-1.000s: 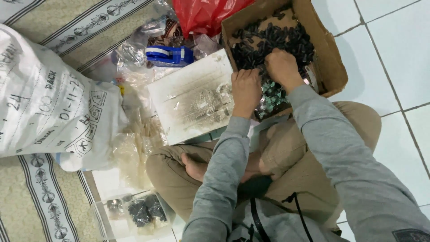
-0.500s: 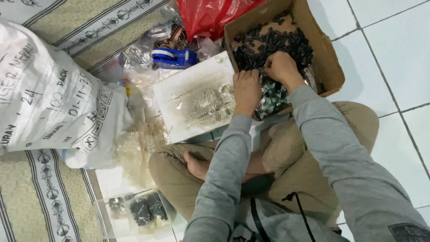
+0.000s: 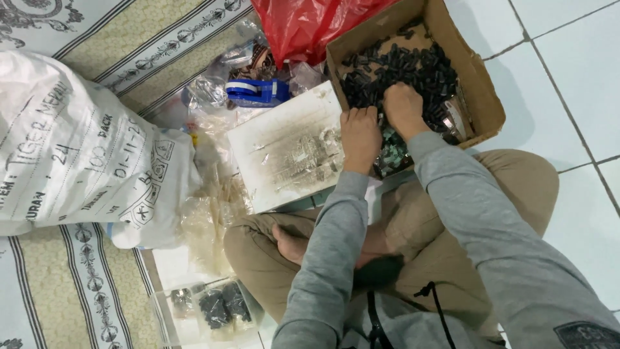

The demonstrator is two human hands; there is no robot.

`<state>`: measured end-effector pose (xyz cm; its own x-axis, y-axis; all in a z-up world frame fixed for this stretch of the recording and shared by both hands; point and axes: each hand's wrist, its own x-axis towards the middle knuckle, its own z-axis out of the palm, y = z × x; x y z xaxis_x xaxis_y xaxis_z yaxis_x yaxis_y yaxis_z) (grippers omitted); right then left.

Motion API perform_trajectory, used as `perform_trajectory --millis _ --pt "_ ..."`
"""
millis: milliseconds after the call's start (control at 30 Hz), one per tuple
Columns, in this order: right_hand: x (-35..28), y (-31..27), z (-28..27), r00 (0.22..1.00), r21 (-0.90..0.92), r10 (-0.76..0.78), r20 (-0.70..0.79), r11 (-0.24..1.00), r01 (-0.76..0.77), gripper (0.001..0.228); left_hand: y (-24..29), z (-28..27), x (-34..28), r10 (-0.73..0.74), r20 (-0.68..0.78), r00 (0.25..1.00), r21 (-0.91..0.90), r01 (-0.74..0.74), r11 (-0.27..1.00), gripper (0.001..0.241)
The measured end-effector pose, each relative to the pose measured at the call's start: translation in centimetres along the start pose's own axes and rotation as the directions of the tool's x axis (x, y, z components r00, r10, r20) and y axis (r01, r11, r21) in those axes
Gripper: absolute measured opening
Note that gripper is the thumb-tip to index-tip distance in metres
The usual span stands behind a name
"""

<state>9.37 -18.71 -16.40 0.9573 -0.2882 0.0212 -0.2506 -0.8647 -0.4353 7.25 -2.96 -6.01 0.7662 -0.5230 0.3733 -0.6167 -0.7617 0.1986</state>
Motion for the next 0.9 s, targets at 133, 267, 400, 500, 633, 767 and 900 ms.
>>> perform_trajectory --millis 133,267,400,500,633,767,900 --pt "-0.6 0.2 -1.1 0.999 0.013 -0.012 0.034 1.0 0.012 0.02 0.1 -0.1 0.1 0.004 -0.031 1.0 -0.02 -0.005 1.0 0.009" --pt "-1.1 -1.1 -5.0 0.993 0.149 0.073 0.092 0.985 -0.086 0.024 0.2 -1.0 0.1 -0.028 -0.014 1.0 -0.057 0.027 0.998 0.006" --pt "-0.5 1.0 -5.7 0.983 0.412 0.123 0.137 0.895 -0.17 0.027 0.1 -0.7 0.0 -0.039 -0.018 0.999 -0.109 0.037 0.993 0.003" --pt "-0.9 1.5 -5.9 0.972 0.464 0.156 0.178 0.858 -0.223 0.027 -0.1 -0.6 -0.2 -0.033 -0.034 0.999 -0.11 0.029 0.994 0.004" --pt "-1.3 0.7 -8.0 0.955 0.488 0.157 0.252 0.831 -0.265 0.032 -0.4 0.4 -0.6 -0.034 -0.07 0.997 -0.11 0.026 0.994 0.005" --pt "-2.4 -1.0 -9.9 0.94 0.557 0.217 0.264 0.761 -0.333 0.032 -0.1 -1.1 -0.4 -0.023 -0.088 0.996 -0.077 0.017 0.997 0.009" --pt "-3.3 -2.5 -11.7 0.936 0.57 0.237 0.261 0.745 -0.347 0.036 -0.5 0.3 -0.4 -0.017 -0.084 0.996 -0.07 0.011 0.997 0.007"
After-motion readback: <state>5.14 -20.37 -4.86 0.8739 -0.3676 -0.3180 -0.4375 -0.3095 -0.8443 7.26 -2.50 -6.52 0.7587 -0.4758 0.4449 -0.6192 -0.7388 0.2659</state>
